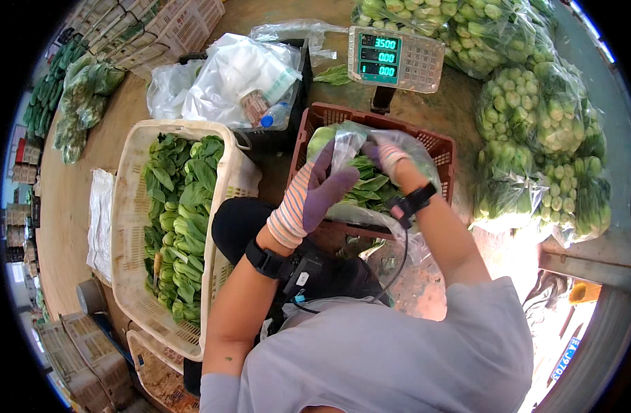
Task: The person trims the stalks of bok choy with a knife, places the trimmed pieces into a basket, and then weighs portions of the bok choy on a digital scale before bagging them.
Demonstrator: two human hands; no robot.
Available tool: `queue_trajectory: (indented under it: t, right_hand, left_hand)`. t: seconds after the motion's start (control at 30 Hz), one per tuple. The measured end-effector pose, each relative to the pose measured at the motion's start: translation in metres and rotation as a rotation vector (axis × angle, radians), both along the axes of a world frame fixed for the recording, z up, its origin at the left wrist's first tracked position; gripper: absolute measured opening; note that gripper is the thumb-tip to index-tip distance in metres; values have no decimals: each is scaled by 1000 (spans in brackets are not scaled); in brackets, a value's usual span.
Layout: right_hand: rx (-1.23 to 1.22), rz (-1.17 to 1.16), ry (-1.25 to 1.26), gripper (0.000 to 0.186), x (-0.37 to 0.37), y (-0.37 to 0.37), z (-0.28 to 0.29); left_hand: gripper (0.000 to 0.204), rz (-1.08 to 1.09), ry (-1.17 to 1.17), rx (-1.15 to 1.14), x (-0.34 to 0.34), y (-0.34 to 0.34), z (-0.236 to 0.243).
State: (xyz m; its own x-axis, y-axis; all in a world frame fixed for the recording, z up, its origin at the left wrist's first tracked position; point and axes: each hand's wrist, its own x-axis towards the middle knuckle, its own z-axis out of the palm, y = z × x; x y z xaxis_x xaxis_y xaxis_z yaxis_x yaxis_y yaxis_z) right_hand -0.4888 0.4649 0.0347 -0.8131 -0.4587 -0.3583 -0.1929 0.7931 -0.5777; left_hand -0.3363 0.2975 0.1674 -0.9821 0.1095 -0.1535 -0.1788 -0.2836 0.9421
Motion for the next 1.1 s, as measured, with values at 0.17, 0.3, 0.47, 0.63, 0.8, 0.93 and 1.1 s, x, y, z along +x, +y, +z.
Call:
queue_trajectory:
  t: [0.17,0.3,0.47,0.63,0.8,0.93,1.1]
  right_hand:
    - [387,-144,117,47,-20,136,45]
    - [825,92,139,65,-6,160,55]
    - [721,175,258,47,24,113,123]
    - [31,140,359,45,59,46,178]
    - [-468,453,190,36,127,-97,247]
    - [-381,851,99,40,149,-241,268]
    - [-2,1171,21,54,115,-480,159]
  left_hand:
    - [52,-53,20,66,-1,-13,-2]
    - [58,-77,47,78,-12,-12,-4]
    - [64,33,142,-149,-4,-27,-22]
    - [62,93,294,-889,36,-52,-14]
    - [45,192,150,-376,121,-111,23]
    - [40,515,11,-105,184,-172,20]
    - [43,1065,-73,128,254,-258,-41]
